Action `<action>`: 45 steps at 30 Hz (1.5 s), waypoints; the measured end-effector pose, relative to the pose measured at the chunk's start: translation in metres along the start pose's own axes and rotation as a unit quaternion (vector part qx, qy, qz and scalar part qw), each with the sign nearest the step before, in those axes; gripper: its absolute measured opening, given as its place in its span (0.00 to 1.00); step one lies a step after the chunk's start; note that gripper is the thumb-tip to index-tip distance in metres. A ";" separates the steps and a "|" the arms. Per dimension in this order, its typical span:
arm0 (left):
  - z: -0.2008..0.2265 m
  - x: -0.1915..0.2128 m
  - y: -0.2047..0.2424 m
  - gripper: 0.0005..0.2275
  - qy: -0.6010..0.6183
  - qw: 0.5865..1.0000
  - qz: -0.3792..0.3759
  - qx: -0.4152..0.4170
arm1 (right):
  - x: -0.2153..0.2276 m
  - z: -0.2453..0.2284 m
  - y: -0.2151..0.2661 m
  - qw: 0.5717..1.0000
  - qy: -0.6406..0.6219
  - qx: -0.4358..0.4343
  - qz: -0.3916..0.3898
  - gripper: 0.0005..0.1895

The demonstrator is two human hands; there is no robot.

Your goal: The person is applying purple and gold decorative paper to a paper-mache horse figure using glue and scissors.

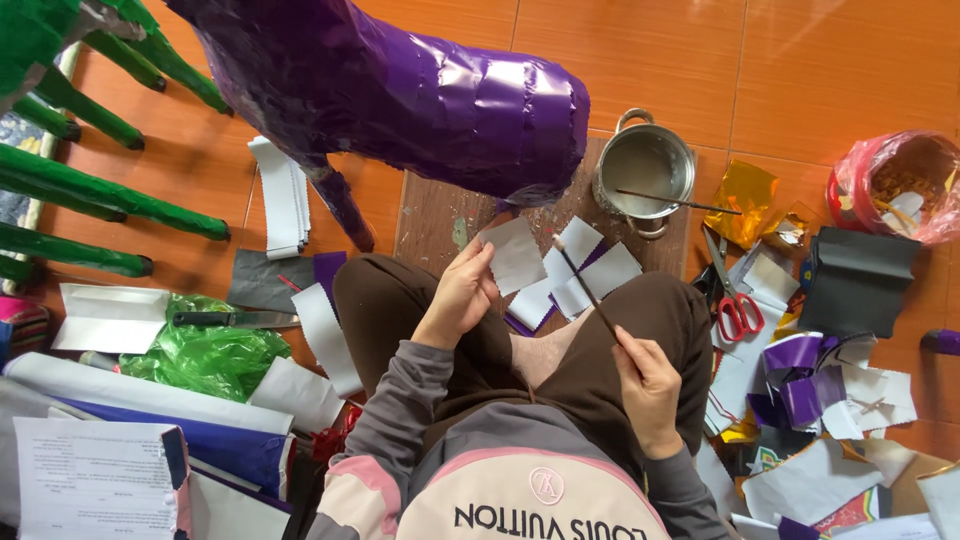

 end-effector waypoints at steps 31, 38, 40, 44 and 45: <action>-0.002 -0.054 0.001 0.21 0.030 0.997 0.072 -0.022 | -0.015 0.031 0.012 0.997 0.081 -0.003 0.005 0.16; -0.029 -0.068 0.008 0.25 0.057 0.997 0.012 0.044 | -0.015 0.023 0.006 0.993 0.094 0.063 0.041 0.18; -0.028 -0.075 0.008 0.26 0.066 0.996 -0.004 0.053 | -0.009 0.026 0.007 0.991 0.097 0.038 0.081 0.18; -0.030 -0.087 0.006 0.30 0.051 0.996 -0.029 0.069 | -0.004 0.028 0.008 0.985 0.141 0.080 0.063 0.19; -0.030 -0.089 0.006 0.32 0.041 0.996 -0.034 0.077 | -0.004 0.029 0.006 0.985 0.146 0.076 0.051 0.19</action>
Point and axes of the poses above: each hand's wrist, its own y-axis away from the middle knuckle, its own x-axis out of the back of the hand, z = x × y, the point moved 2 cm from there along -y, towards the middle knuckle, and after that the axes turned 8 degrees about -x, right-handed, at the moved point
